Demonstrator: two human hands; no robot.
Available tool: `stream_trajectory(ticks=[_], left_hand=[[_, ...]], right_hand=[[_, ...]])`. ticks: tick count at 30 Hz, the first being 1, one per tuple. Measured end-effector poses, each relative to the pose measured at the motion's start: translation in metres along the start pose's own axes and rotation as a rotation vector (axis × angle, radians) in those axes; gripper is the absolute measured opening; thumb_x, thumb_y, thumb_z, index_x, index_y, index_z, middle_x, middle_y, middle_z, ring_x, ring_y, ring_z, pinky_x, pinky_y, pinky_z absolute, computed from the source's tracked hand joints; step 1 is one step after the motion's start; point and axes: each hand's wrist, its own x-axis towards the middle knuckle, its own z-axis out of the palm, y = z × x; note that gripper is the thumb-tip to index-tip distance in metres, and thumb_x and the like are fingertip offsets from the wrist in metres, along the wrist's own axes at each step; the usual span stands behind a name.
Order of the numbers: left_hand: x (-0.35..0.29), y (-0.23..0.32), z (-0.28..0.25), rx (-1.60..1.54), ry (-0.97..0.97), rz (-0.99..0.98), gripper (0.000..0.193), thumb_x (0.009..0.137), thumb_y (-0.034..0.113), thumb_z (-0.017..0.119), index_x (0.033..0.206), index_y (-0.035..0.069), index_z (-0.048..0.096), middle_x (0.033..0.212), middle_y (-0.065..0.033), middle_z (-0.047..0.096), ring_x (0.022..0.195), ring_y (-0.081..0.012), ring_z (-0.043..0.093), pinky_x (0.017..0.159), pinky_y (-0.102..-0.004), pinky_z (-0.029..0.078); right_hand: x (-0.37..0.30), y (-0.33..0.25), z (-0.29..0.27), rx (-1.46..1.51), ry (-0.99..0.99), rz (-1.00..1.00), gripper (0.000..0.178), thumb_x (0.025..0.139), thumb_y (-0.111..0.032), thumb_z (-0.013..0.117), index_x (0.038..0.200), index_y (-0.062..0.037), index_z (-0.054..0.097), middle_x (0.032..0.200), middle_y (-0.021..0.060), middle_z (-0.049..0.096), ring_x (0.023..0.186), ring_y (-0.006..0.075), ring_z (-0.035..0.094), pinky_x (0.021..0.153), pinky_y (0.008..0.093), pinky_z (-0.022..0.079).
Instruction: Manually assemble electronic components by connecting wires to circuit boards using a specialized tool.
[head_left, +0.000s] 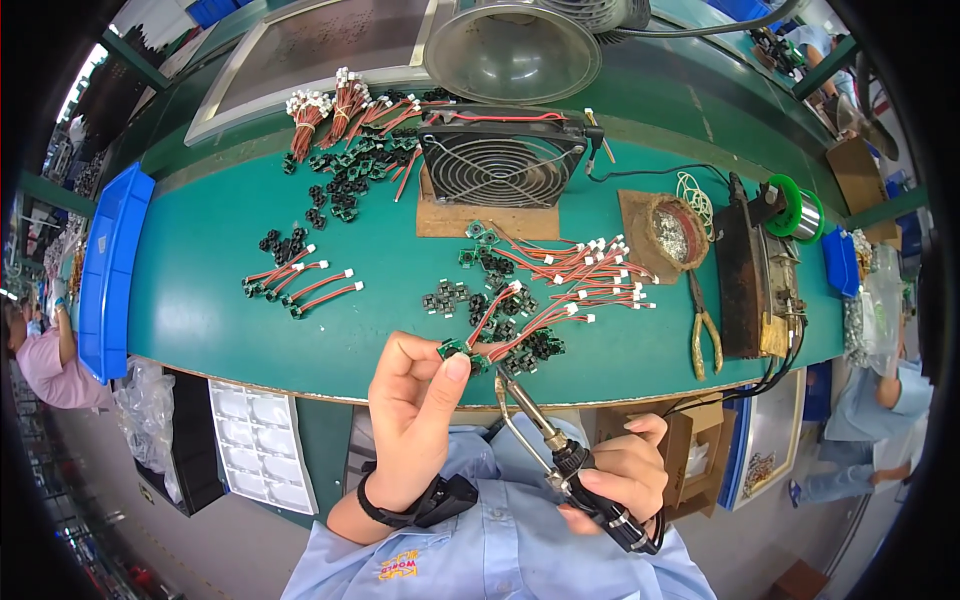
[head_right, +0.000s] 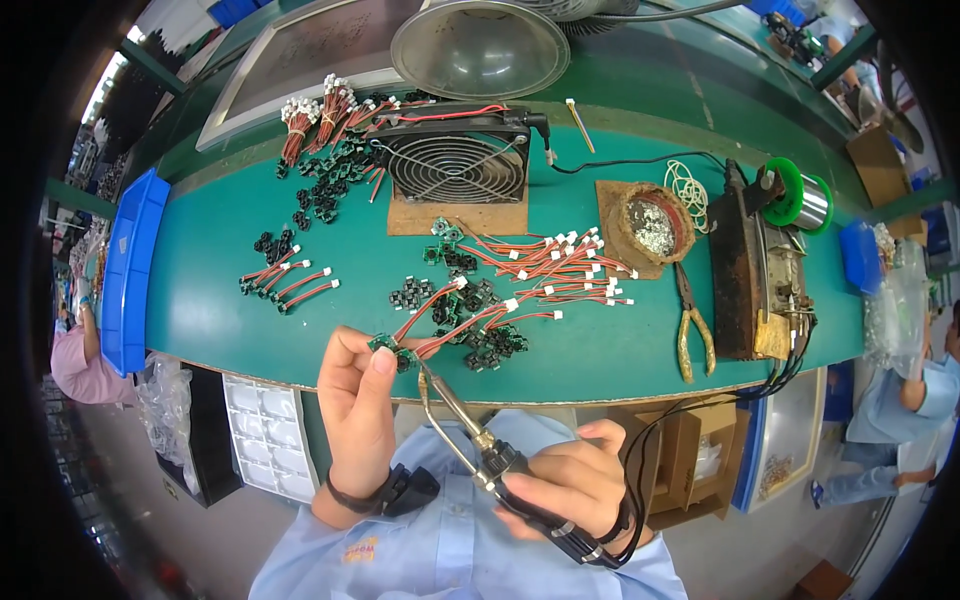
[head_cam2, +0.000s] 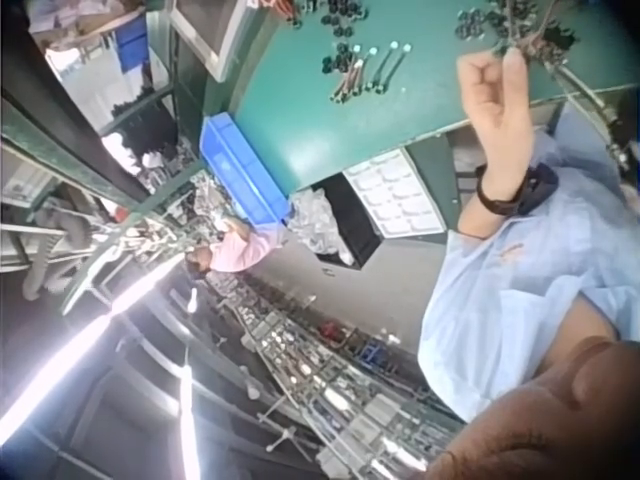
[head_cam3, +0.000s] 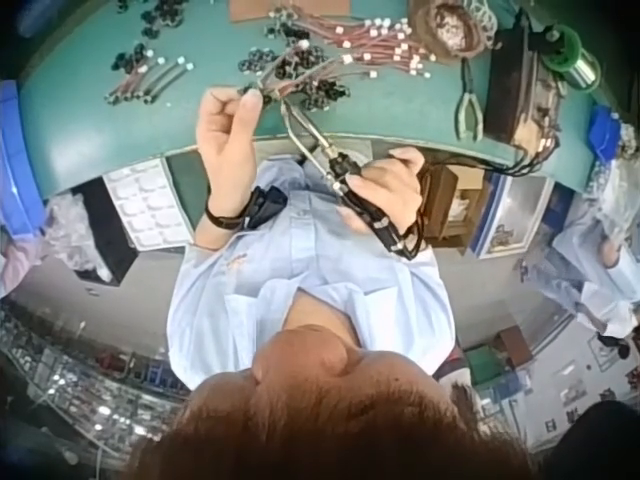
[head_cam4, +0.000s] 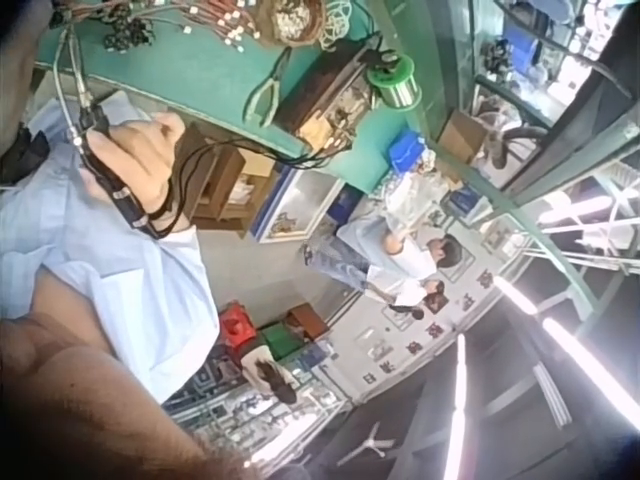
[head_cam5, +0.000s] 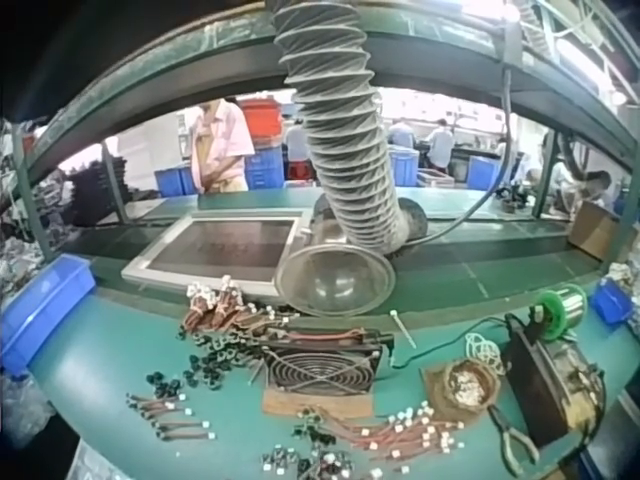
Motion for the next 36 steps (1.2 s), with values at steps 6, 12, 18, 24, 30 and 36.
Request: stream_trajectory(ticks=[6, 12, 18, 24, 30, 36], left_hand=[[-0.001, 0.000, 0.003, -0.012, 0.015, 0.038, 0.011, 0.089, 0.010, 0.053, 0.084, 0.006, 0.044, 0.082, -0.0027, 0.058, 0.068, -0.0030, 0.039, 0.067, -0.0192, 0.034], [-0.001, -0.006, -0.004, -0.027, -0.017, 0.068, 0.013, 0.086, 0.004, 0.057, 0.092, 0.003, 0.044, 0.084, -0.0030, 0.059, 0.073, -0.0027, 0.046, 0.066, -0.0179, 0.036], [-0.002, -0.005, -0.001, 0.052, -0.054, 0.139, 0.011, 0.088, 0.006, 0.052, 0.092, 0.003, 0.042, 0.094, -0.0134, 0.062, 0.085, -0.0110, 0.056, 0.077, -0.0233, 0.040], [-0.002, -0.003, 0.000, 0.095, -0.054, 0.189, 0.010, 0.089, 0.007, 0.050, 0.094, 0.003, 0.042, 0.096, -0.0158, 0.063, 0.087, -0.0127, 0.056, 0.079, -0.0242, 0.040], [0.004, 0.007, -0.003, -0.026, -0.083, 0.042, 0.009, 0.090, 0.011, 0.049, 0.091, 0.004, 0.043, 0.092, -0.0152, 0.062, 0.087, -0.0176, 0.057, 0.082, -0.0306, 0.041], [0.006, 0.009, -0.018, -0.134, -0.126, 0.007, 0.009, 0.090, 0.013, 0.047, 0.091, 0.004, 0.045, 0.089, -0.0140, 0.061, 0.085, -0.0208, 0.057, 0.083, -0.0358, 0.040]], right_hand=[[0.001, 0.000, 0.002, -0.007, -0.007, 0.008, 0.042, 0.060, -0.022, 0.079, 0.098, -0.0165, 0.063, 0.071, -0.0034, 0.057, 0.064, 0.0113, 0.056, 0.082, 0.0339, 0.032], [0.003, -0.001, 0.000, -0.010, -0.026, 0.015, 0.043, 0.060, -0.022, 0.078, 0.100, -0.0163, 0.062, 0.071, -0.0036, 0.057, 0.065, 0.0113, 0.056, 0.081, 0.0335, 0.032], [0.002, -0.002, -0.003, -0.006, -0.042, 0.020, 0.044, 0.060, -0.024, 0.078, 0.100, -0.0159, 0.062, 0.071, -0.0034, 0.057, 0.065, 0.0114, 0.056, 0.081, 0.0337, 0.033], [0.002, -0.001, -0.008, -0.006, -0.049, 0.013, 0.040, 0.063, -0.026, 0.077, 0.099, -0.0150, 0.062, 0.072, -0.0028, 0.059, 0.064, 0.0123, 0.056, 0.081, 0.0339, 0.032], [-0.022, 0.027, -0.010, -0.047, 0.476, 0.177, 0.047, 0.077, -0.028, 0.066, 0.115, -0.0048, 0.052, 0.101, 0.0086, 0.057, 0.084, 0.0136, 0.056, 0.080, 0.0338, 0.038], [0.000, 0.067, -0.006, -0.134, 0.561, 0.613, 0.044, 0.084, -0.006, 0.055, 0.126, -0.0012, 0.042, 0.116, 0.0109, 0.050, 0.097, 0.0157, 0.052, 0.088, 0.0291, 0.039]])
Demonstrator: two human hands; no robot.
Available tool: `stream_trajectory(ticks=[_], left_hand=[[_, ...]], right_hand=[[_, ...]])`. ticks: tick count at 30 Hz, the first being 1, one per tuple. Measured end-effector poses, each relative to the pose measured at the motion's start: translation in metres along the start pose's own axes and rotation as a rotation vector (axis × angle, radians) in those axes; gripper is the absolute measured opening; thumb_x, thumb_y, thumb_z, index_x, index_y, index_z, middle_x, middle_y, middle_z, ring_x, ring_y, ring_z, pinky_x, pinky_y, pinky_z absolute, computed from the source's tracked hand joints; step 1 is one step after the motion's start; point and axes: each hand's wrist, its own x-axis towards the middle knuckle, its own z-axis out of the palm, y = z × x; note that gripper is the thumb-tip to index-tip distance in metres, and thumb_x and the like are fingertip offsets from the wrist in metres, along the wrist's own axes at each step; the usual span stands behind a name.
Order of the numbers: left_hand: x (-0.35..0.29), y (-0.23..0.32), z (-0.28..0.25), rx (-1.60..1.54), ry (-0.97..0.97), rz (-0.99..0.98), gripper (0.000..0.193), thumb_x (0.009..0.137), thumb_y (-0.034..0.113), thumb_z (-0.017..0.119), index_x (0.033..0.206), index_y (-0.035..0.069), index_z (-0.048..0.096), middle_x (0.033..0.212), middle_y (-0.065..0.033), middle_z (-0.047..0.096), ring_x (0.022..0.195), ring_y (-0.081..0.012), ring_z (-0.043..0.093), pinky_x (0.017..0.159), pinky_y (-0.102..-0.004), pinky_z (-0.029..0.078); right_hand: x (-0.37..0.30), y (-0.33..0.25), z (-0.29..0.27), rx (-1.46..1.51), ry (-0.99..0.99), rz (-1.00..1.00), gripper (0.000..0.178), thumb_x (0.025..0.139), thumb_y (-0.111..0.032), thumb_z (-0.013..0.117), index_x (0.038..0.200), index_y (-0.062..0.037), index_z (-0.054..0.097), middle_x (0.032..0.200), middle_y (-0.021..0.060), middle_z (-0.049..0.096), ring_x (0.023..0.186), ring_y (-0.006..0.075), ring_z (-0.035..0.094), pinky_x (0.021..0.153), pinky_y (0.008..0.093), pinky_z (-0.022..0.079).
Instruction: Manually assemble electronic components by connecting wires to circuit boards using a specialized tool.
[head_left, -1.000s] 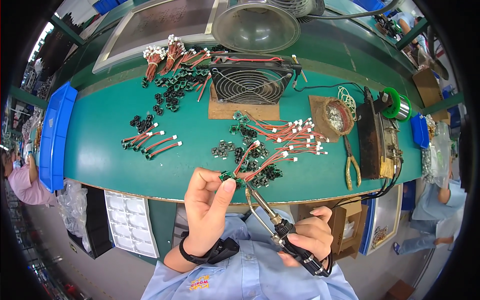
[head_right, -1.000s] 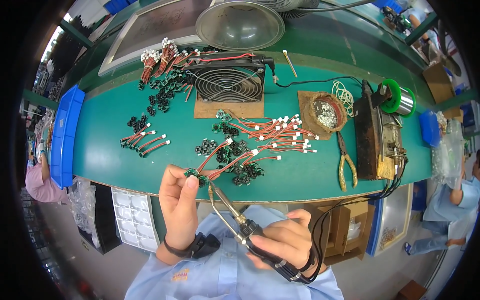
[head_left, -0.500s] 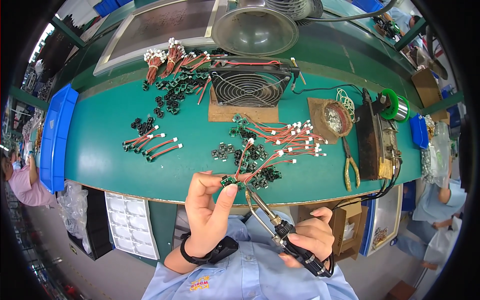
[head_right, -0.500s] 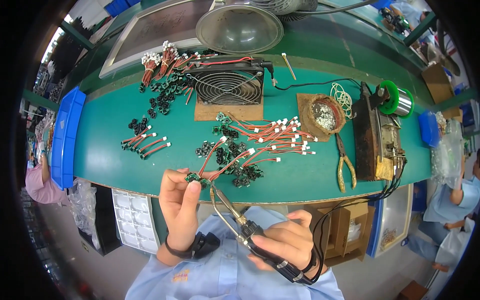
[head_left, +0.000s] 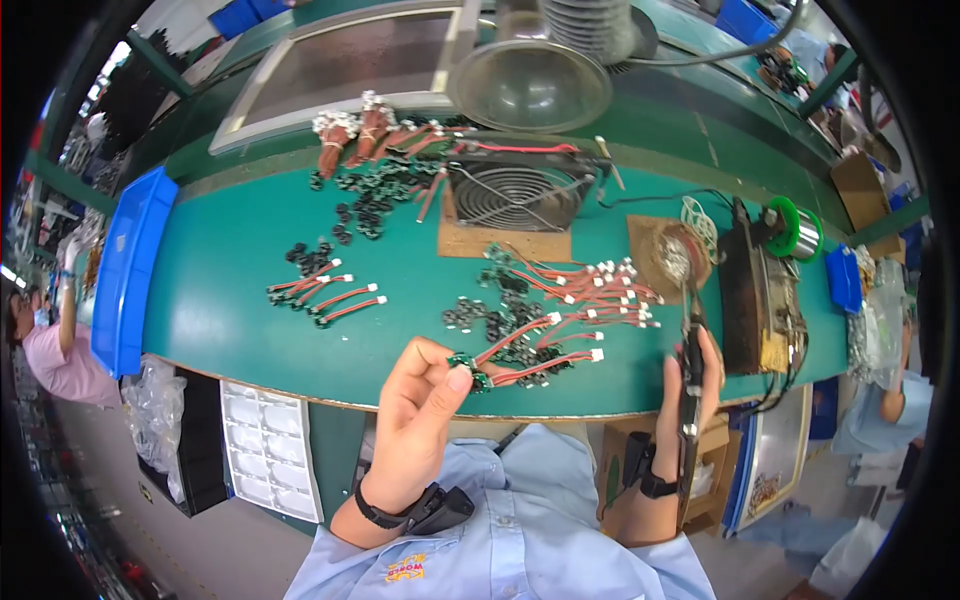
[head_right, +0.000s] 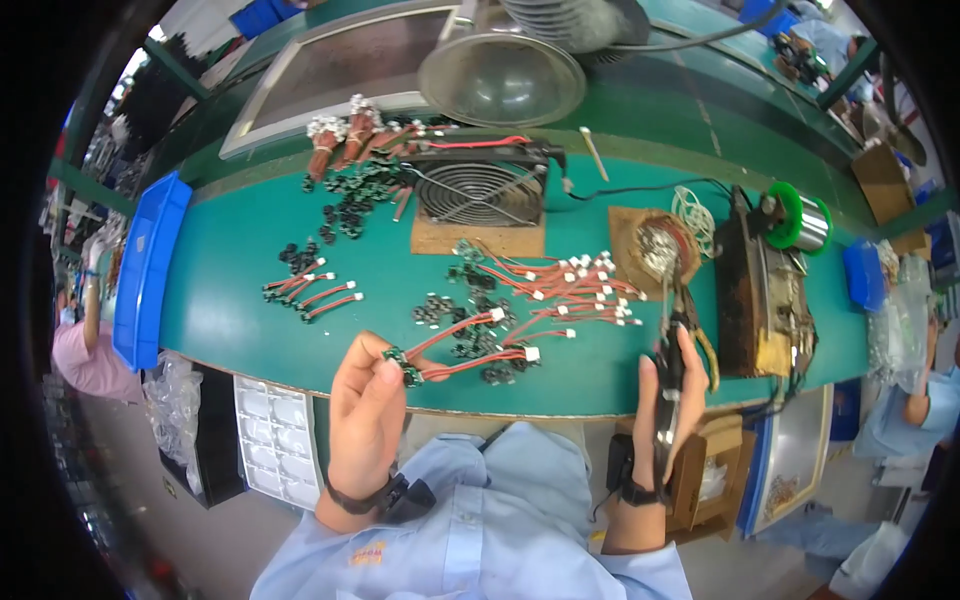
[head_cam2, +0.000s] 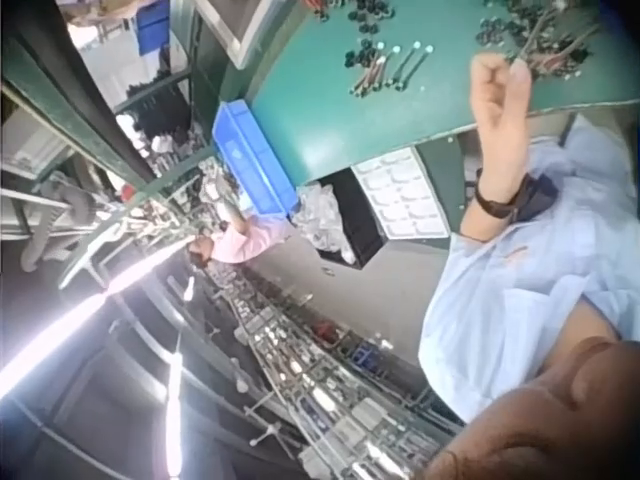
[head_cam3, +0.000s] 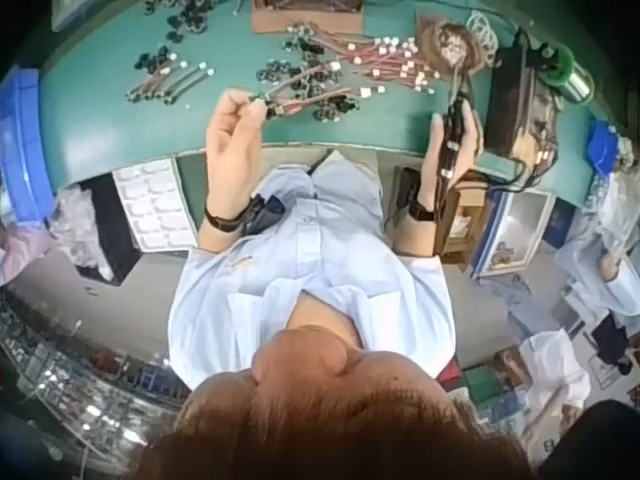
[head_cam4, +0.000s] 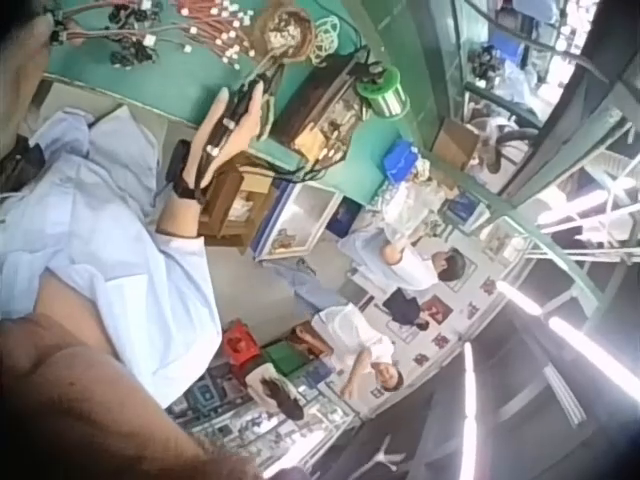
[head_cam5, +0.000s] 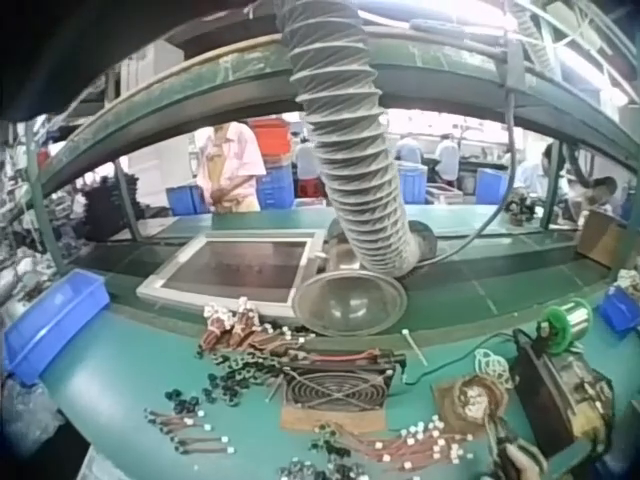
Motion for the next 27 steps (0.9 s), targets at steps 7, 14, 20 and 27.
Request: stream_trajectory(ticks=[7, 14, 20, 27], left_hand=[[0.009, 0.019, -0.080, 0.122, 0.287, 0.190, 0.013, 0.088, 0.015, 0.052, 0.091, 0.003, 0.048, 0.088, -0.0108, 0.061, 0.084, -0.0165, 0.057, 0.078, -0.0293, 0.041], [0.019, 0.039, -0.123, 1.403, 0.638, 0.253, 0.033, 0.077, 0.021, 0.067, 0.098, 0.002, 0.052, 0.095, -0.0128, 0.056, 0.078, -0.0239, 0.057, 0.073, -0.0320, 0.043], [0.055, 0.061, -0.164, 1.857, 0.055, 0.502, 0.049, 0.068, 0.035, 0.071, 0.098, 0.001, 0.053, 0.094, -0.0143, 0.053, 0.084, -0.0290, 0.052, 0.079, -0.0426, 0.036], [0.066, 0.068, -0.160, 1.966, -0.224, 0.222, 0.027, 0.065, 0.029, 0.065, 0.079, 0.008, 0.056, 0.077, -0.0088, 0.057, 0.076, -0.0274, 0.054, 0.076, -0.0386, 0.034]], right_hand=[[-0.009, -0.001, -0.001, 0.083, 0.024, -0.084, 0.044, 0.085, -0.006, 0.054, 0.126, 0.0007, 0.042, 0.113, 0.0115, 0.052, 0.096, 0.0160, 0.052, 0.088, 0.0290, 0.039], [-0.015, -0.005, 0.000, 0.094, -0.004, -0.144, 0.044, 0.085, -0.008, 0.054, 0.127, -0.0002, 0.041, 0.106, 0.0102, 0.054, 0.095, 0.0154, 0.051, 0.086, 0.0279, 0.039], [-0.016, -0.012, -0.005, 0.098, 0.044, -0.078, 0.043, 0.086, -0.008, 0.053, 0.127, -0.0028, 0.042, 0.104, 0.0099, 0.054, 0.094, 0.0148, 0.050, 0.084, 0.0268, 0.038], [-0.005, -0.015, -0.012, 0.018, 0.118, -0.113, 0.040, 0.084, -0.005, 0.055, 0.123, -0.0026, 0.045, 0.103, 0.0120, 0.055, 0.092, 0.0183, 0.052, 0.082, 0.0289, 0.041]])
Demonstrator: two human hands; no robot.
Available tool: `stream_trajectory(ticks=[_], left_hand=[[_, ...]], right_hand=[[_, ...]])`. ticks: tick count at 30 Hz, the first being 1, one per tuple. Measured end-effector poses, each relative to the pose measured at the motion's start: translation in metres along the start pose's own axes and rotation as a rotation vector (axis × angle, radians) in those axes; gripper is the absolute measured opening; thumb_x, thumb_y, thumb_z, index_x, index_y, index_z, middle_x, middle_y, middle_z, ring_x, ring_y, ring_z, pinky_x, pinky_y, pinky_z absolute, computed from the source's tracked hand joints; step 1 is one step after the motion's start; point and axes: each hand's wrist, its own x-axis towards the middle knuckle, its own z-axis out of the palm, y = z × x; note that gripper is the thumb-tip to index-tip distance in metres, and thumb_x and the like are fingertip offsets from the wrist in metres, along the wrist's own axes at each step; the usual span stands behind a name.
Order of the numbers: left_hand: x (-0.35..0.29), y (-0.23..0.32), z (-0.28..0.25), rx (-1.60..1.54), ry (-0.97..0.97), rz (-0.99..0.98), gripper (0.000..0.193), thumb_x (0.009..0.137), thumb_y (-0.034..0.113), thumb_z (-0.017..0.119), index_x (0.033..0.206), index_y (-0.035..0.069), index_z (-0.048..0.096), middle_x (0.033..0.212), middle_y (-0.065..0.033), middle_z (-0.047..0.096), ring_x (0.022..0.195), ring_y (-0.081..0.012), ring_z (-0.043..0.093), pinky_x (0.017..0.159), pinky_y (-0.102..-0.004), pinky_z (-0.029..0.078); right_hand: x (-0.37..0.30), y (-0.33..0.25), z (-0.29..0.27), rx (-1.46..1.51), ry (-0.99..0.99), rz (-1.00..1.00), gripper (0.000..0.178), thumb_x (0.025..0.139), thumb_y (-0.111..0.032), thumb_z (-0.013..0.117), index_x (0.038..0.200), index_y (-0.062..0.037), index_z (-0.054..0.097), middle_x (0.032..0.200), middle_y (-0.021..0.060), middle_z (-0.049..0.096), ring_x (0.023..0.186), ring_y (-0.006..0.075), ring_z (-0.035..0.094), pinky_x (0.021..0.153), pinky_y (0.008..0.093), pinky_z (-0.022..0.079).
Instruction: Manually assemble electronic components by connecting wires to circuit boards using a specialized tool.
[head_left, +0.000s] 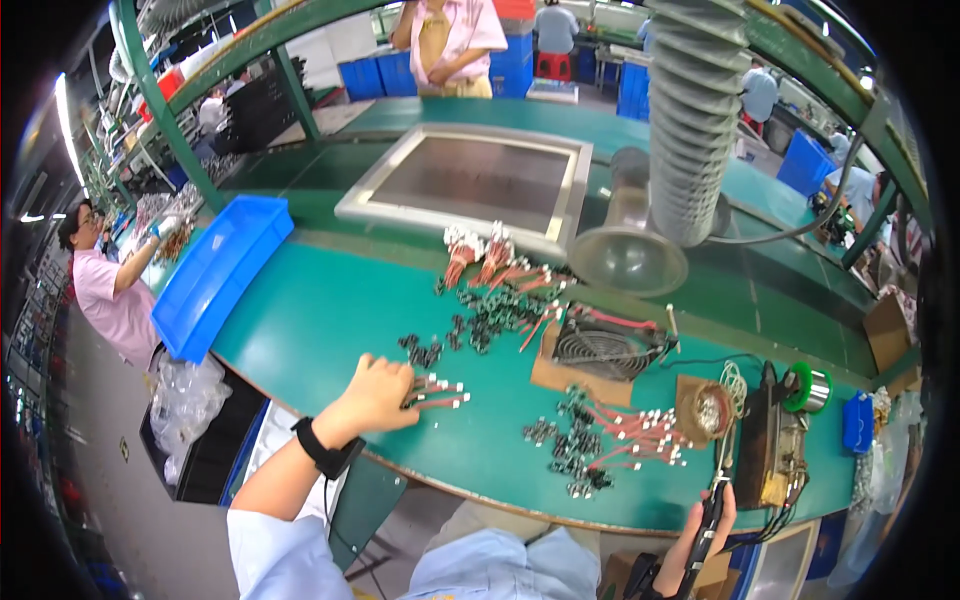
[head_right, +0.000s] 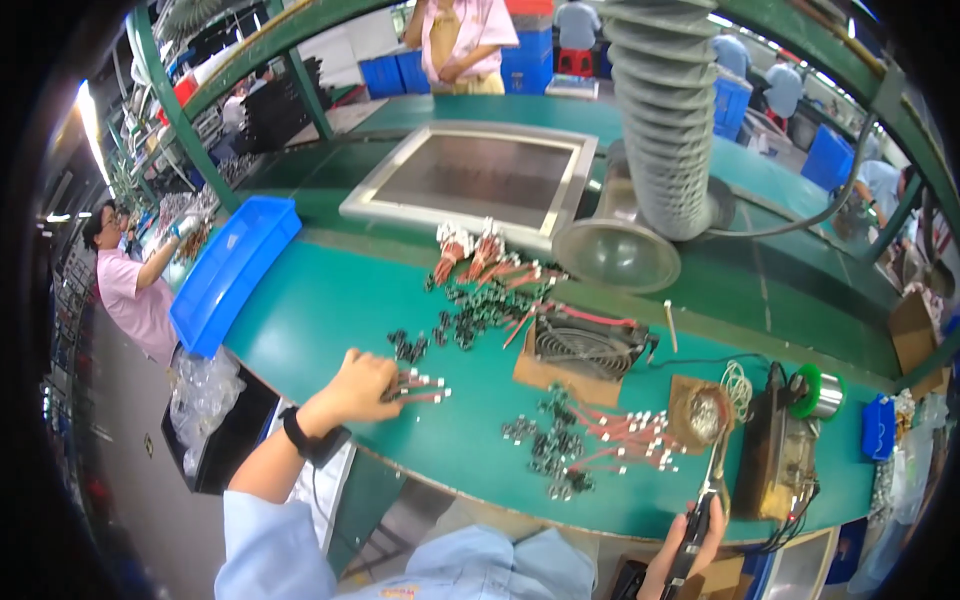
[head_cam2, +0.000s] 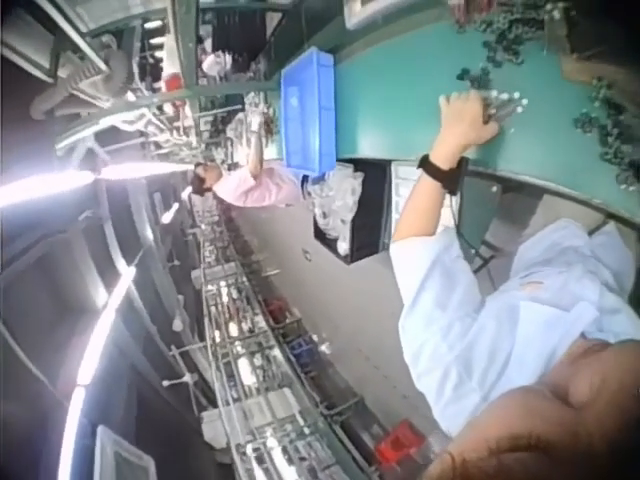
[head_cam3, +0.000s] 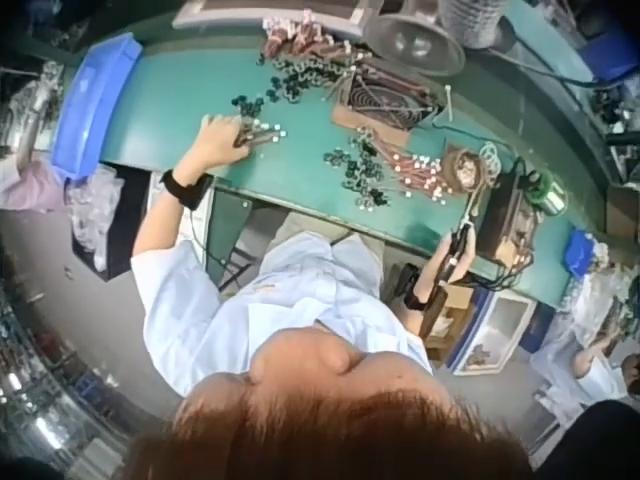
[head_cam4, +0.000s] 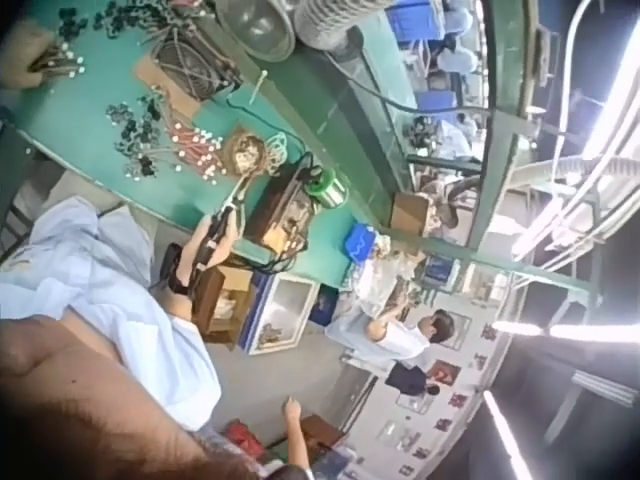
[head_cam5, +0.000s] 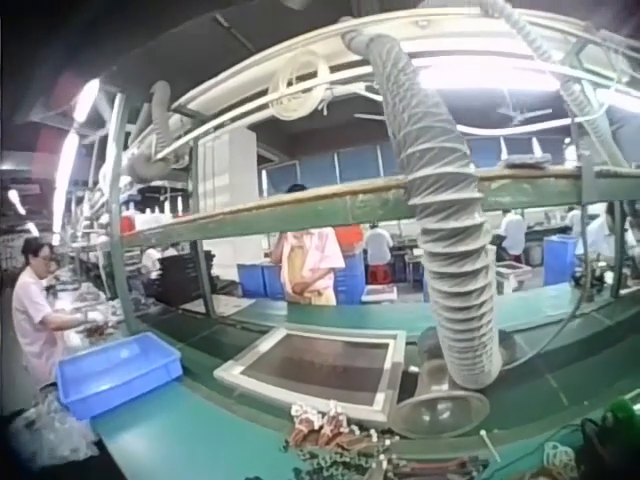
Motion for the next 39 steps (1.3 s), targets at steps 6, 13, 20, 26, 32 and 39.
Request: stream_trajectory(ticks=[6, 13, 20, 26, 32, 39], left_hand=[[-0.004, 0.006, 0.004, 0.064, -0.170, 0.061, 0.015, 0.067, 0.022, 0.060, 0.075, 0.010, 0.055, 0.071, -0.0068, 0.055, 0.072, -0.0248, 0.056, 0.074, -0.0377, 0.035], [0.059, -0.010, -0.080, 0.363, 0.113, 0.186, 0.007, 0.070, 0.013, 0.056, 0.076, 0.010, 0.054, 0.069, -0.0063, 0.053, 0.076, -0.0250, 0.055, 0.084, -0.0509, 0.034], [0.257, -0.100, -0.072, 0.481, 0.481, -0.022, 0.025, 0.072, 0.020, 0.063, 0.091, 0.007, 0.053, 0.090, -0.0075, 0.054, 0.095, -0.0265, 0.050, 0.095, -0.0533, 0.029], [0.289, -0.115, -0.031, 0.451, 0.658, -0.189, 0.042, 0.067, 0.031, 0.072, 0.097, 0.007, 0.053, 0.097, -0.0065, 0.052, 0.101, -0.0265, 0.049, 0.098, -0.0491, 0.028], [0.246, -0.045, -0.083, 0.199, 0.273, 0.271, 0.033, 0.071, 0.031, 0.066, 0.093, 0.008, 0.058, 0.098, -0.0114, 0.057, 0.099, -0.0286, 0.053, 0.086, -0.0433, 0.038], [0.256, -0.063, -0.181, 0.173, 0.536, 0.285, 0.017, 0.076, 0.020, 0.058, 0.080, 0.004, 0.058, 0.073, -0.0169, 0.060, 0.071, -0.0350, 0.059, 0.064, -0.0434, 0.047]], right_hand=[[0.013, -0.012, 0.003, -0.253, -0.064, -0.286, 0.034, 0.082, -0.001, 0.058, 0.115, -0.0004, 0.051, 0.104, 0.0168, 0.056, 0.092, 0.0270, 0.055, 0.082, 0.0344, 0.044], [0.024, -0.006, 0.006, -0.305, 0.052, -0.225, 0.033, 0.080, -0.001, 0.060, 0.112, 0.0007, 0.053, 0.101, 0.0162, 0.057, 0.090, 0.0274, 0.055, 0.081, 0.0350, 0.044], [0.037, -0.004, 0.015, -0.314, 0.146, -0.191, 0.032, 0.080, -0.002, 0.061, 0.111, 0.0019, 0.054, 0.102, 0.0168, 0.058, 0.090, 0.0263, 0.056, 0.079, 0.0336, 0.045], [0.036, -0.012, 0.008, -0.333, 0.118, -0.206, 0.034, 0.082, -0.005, 0.060, 0.114, 0.0043, 0.051, 0.108, 0.0204, 0.056, 0.096, 0.0281, 0.056, 0.081, 0.0349, 0.045], [0.031, -0.028, -0.002, -0.421, 0.079, -0.115, 0.036, 0.085, -0.007, 0.058, 0.117, 0.0045, 0.048, 0.111, 0.0212, 0.054, 0.098, 0.0293, 0.055, 0.083, 0.0354, 0.045], [0.018, -0.036, -0.004, -0.263, 0.121, -0.192, 0.034, 0.085, -0.006, 0.057, 0.118, 0.0019, 0.049, 0.114, 0.0198, 0.053, 0.097, 0.0281, 0.055, 0.080, 0.0349, 0.045]])
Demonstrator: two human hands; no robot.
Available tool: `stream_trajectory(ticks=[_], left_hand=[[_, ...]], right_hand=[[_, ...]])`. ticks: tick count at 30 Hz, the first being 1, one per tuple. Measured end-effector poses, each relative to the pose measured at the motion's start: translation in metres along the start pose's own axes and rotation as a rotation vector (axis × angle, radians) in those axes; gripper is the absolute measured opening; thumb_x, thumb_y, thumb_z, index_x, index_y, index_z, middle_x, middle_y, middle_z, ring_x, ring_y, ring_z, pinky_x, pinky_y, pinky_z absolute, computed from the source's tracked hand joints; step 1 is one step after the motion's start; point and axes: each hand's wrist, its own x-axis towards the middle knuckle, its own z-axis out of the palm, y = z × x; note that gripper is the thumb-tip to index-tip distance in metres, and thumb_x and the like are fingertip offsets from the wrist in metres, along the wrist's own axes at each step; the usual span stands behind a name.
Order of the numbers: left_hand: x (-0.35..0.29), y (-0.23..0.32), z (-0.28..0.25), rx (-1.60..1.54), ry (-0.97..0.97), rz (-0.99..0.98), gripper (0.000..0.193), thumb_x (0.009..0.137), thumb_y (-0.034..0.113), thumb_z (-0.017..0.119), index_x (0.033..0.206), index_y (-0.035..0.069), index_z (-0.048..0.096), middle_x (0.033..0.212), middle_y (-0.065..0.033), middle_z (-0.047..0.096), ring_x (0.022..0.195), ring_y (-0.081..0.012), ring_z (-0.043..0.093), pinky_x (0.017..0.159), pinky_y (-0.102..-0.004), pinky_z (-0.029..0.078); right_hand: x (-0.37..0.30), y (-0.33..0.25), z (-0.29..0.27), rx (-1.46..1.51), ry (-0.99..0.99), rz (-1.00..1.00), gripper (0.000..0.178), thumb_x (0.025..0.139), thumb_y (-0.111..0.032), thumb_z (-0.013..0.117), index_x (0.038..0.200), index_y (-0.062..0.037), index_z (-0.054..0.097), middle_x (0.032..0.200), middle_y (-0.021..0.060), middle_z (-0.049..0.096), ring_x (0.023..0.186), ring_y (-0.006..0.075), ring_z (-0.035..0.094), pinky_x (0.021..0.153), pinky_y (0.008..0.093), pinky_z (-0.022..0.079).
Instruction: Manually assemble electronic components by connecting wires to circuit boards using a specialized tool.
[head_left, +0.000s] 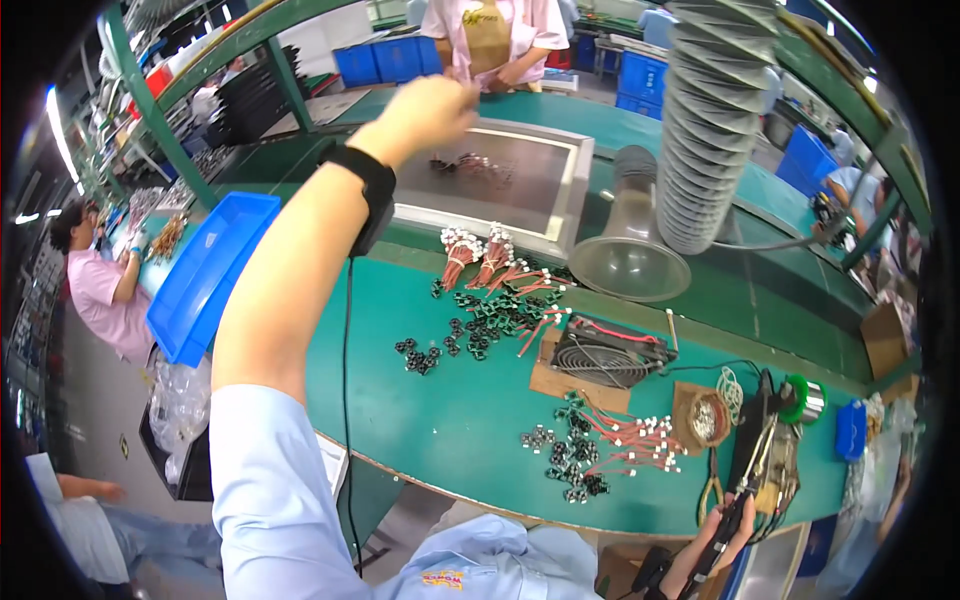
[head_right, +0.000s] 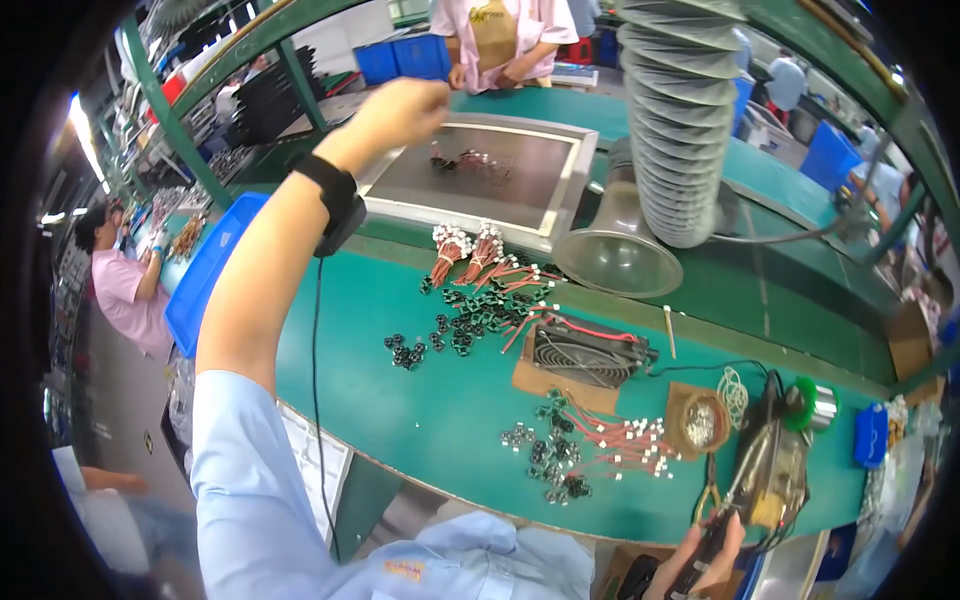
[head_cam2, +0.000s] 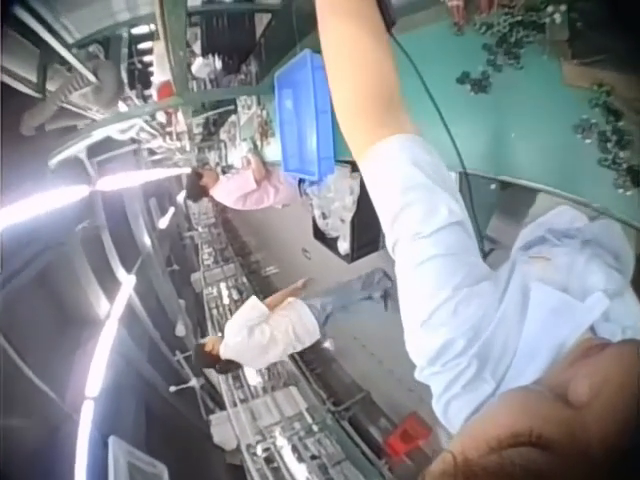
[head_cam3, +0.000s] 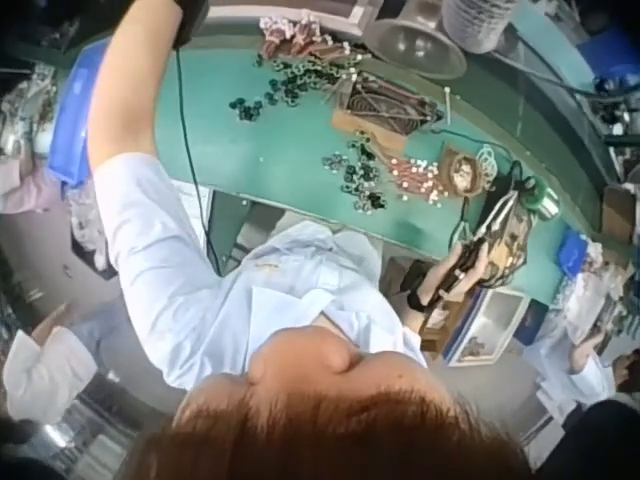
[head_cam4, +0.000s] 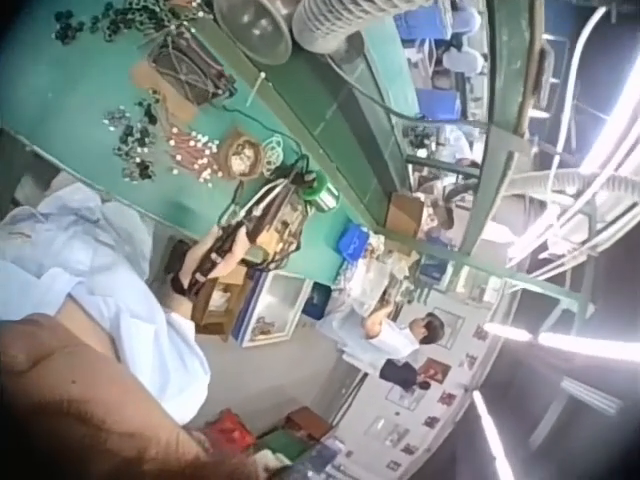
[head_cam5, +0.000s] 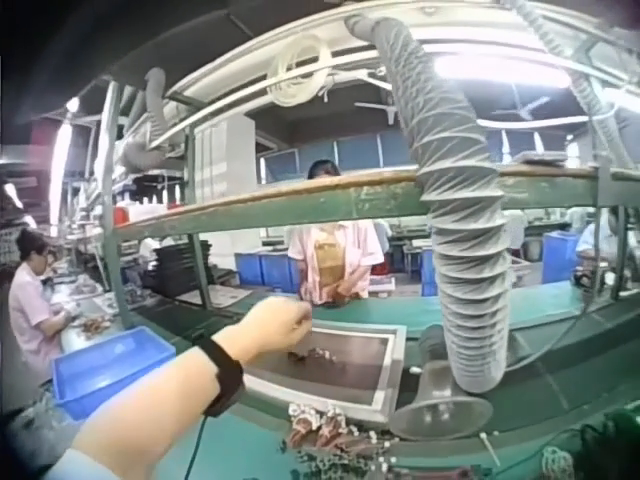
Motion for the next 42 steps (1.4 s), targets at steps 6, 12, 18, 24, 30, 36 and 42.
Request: stream_trajectory(ticks=[6, 12, 18, 24, 30, 36, 42], left_hand=[[0.007, 0.016, -0.029, 0.061, 0.321, -0.068, 0.013, 0.074, 0.017, 0.054, 0.076, 0.004, 0.057, 0.072, -0.0176, 0.060, 0.069, -0.0366, 0.059, 0.062, -0.0443, 0.048], [-0.063, 0.106, 0.077, -0.338, -0.207, 0.036, 0.013, 0.073, 0.015, 0.054, 0.075, 0.003, 0.060, 0.079, -0.0176, 0.061, 0.078, -0.0339, 0.060, 0.072, -0.0453, 0.048], [-0.055, 0.128, 0.160, -0.543, -0.313, -0.091, 0.017, 0.074, 0.017, 0.057, 0.081, 0.002, 0.059, 0.083, -0.0184, 0.060, 0.080, -0.0355, 0.059, 0.072, -0.0450, 0.048], [-0.039, 0.152, 0.180, -0.417, -0.347, -0.334, 0.025, 0.075, 0.025, 0.062, 0.091, 0.006, 0.059, 0.088, -0.0170, 0.057, 0.081, -0.0368, 0.058, 0.071, -0.0454, 0.046], [-0.028, 0.156, 0.180, -0.542, -0.308, -0.290, 0.036, 0.070, 0.028, 0.069, 0.099, 0.010, 0.059, 0.099, -0.0164, 0.054, 0.096, -0.0351, 0.054, 0.080, -0.0431, 0.045], [-0.016, 0.129, 0.210, -0.573, -0.229, 0.201, 0.048, 0.069, 0.033, 0.070, 0.112, 0.015, 0.058, 0.104, -0.0101, 0.055, 0.104, -0.0291, 0.050, 0.091, -0.0440, 0.033], [-0.012, 0.135, 0.214, -0.683, -0.515, 0.297, 0.042, 0.070, 0.027, 0.068, 0.110, 0.019, 0.059, 0.109, -0.0052, 0.056, 0.104, -0.0246, 0.051, 0.094, -0.0485, 0.028]], right_hand=[[-0.029, 0.015, -0.014, 0.158, 0.015, 0.055, 0.043, 0.081, -0.001, 0.054, 0.123, -0.0025, 0.044, 0.105, 0.0113, 0.051, 0.092, 0.0184, 0.051, 0.082, 0.0293, 0.041], [-0.024, 0.031, -0.012, 0.144, -0.027, -0.023, 0.041, 0.079, 0.002, 0.054, 0.119, -0.0011, 0.046, 0.105, 0.0120, 0.049, 0.091, 0.0190, 0.051, 0.081, 0.0294, 0.041], [-0.009, 0.040, 0.005, 0.090, 0.029, -0.019, 0.039, 0.079, 0.004, 0.053, 0.116, -0.0002, 0.046, 0.104, 0.0124, 0.048, 0.092, 0.0200, 0.051, 0.082, 0.0302, 0.041], [0.004, 0.051, 0.011, 0.006, 0.058, 0.058, 0.038, 0.079, 0.004, 0.053, 0.116, 0.0001, 0.046, 0.104, 0.0132, 0.048, 0.095, 0.0211, 0.050, 0.085, 0.0316, 0.039], [0.010, 0.048, 0.017, -0.075, 0.068, 0.086, 0.038, 0.080, 0.004, 0.052, 0.117, 0.0002, 0.045, 0.103, 0.0134, 0.048, 0.096, 0.0216, 0.049, 0.086, 0.0318, 0.039], [0.006, 0.049, 0.017, -0.092, 0.067, 0.050, 0.038, 0.080, 0.004, 0.052, 0.117, 0.0001, 0.045, 0.103, 0.0137, 0.048, 0.095, 0.0217, 0.049, 0.086, 0.0320, 0.039], [0.006, 0.048, 0.015, -0.115, 0.058, 0.074, 0.037, 0.080, 0.004, 0.051, 0.116, 0.0005, 0.045, 0.103, 0.0142, 0.048, 0.095, 0.0219, 0.050, 0.086, 0.0317, 0.039]])
